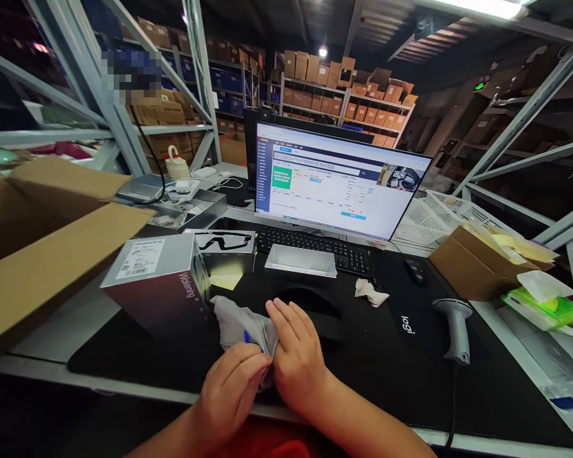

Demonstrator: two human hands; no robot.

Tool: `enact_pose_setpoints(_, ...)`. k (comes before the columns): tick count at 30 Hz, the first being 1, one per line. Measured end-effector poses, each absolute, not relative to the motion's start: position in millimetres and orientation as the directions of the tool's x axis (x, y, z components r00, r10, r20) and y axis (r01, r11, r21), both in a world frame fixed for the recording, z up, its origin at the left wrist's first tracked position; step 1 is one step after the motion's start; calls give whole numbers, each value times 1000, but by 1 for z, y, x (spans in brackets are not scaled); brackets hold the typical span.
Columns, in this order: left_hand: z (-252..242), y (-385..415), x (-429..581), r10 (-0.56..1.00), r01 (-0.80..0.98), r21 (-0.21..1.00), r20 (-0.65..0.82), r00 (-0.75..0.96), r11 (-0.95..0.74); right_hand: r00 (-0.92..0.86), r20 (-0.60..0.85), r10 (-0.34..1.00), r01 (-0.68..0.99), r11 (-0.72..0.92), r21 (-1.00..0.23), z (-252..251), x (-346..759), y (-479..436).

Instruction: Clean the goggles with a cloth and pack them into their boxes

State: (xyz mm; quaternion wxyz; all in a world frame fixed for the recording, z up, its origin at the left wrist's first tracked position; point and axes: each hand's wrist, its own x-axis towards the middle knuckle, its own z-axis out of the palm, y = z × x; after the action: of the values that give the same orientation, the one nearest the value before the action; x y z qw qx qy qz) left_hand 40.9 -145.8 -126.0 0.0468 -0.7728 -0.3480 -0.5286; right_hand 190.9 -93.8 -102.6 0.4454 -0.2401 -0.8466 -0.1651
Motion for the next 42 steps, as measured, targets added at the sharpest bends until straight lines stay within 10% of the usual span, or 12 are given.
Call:
enact_pose_setpoints(10,-120,-138,49,671,559,565,741,-21,-607,-346,845,408,670,738,-82,-88,232,-66)
enact_pose_setpoints(21,-119,-113,72,842,608,612,503,195,-506,-367,835,410,688,724,-53,-118,245,-67)
enact_pose_setpoints(29,-111,-112,59,871,554,677,429,240,-485,-469,525,710,816,575,-50,-91,260,-67)
enact_pose_setpoints(37,-117,-116,44,839,369,754,489,236,-543,-555,216,803,767,595,-240,-52,293,-67)
enact_pose_setpoints(42,-115,-118,21,770,363,679,568,291,-638,-563,243,790,444,537,-717,-46,346,-48)
